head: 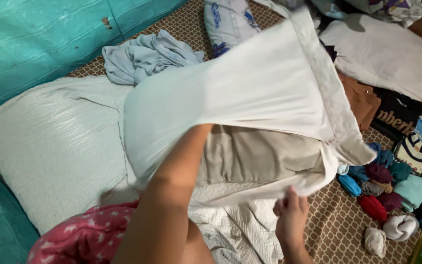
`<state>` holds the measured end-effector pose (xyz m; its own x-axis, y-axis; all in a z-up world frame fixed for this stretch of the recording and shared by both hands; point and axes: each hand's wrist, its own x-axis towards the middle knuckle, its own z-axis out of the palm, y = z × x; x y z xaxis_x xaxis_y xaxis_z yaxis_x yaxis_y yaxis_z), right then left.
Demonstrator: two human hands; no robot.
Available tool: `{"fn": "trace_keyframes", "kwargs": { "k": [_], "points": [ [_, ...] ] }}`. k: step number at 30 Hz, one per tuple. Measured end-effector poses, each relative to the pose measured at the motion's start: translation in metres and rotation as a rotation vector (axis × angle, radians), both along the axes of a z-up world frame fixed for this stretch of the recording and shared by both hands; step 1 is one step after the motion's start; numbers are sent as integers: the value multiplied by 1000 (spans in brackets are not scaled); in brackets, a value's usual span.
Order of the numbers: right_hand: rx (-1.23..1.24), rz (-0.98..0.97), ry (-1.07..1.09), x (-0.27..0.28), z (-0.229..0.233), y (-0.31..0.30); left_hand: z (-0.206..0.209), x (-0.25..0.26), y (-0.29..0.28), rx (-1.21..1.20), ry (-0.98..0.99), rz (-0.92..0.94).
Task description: The person takes a white pillowcase from a rack, removes a pillow from a bed, and inserts the pillow into the case by hand, pulling the fabric over the pillow until it is enclosed.
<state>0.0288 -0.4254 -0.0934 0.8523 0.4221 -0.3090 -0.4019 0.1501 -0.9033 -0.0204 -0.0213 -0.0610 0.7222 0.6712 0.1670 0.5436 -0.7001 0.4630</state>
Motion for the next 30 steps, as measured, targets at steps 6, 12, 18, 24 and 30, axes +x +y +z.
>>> {"fn": "trace_keyframes", "kwargs": {
  "k": [6,12,18,24,30],
  "points": [
    [-218,243,-345,18,21,25,22,-20,-73,22,241,-214],
    [-410,401,-873,20,64,64,-1,-163,-141,279,338,-437],
    [-680,487,-1563,26,59,83,-66,-283,-156,368,301,-373],
    [-1030,804,-1933,39,72,88,-100,-315,-161,120,271,-68],
    [-1099,955,-1810,80,76,96,-103,-301,-165,185,210,-76]
  ]
}}
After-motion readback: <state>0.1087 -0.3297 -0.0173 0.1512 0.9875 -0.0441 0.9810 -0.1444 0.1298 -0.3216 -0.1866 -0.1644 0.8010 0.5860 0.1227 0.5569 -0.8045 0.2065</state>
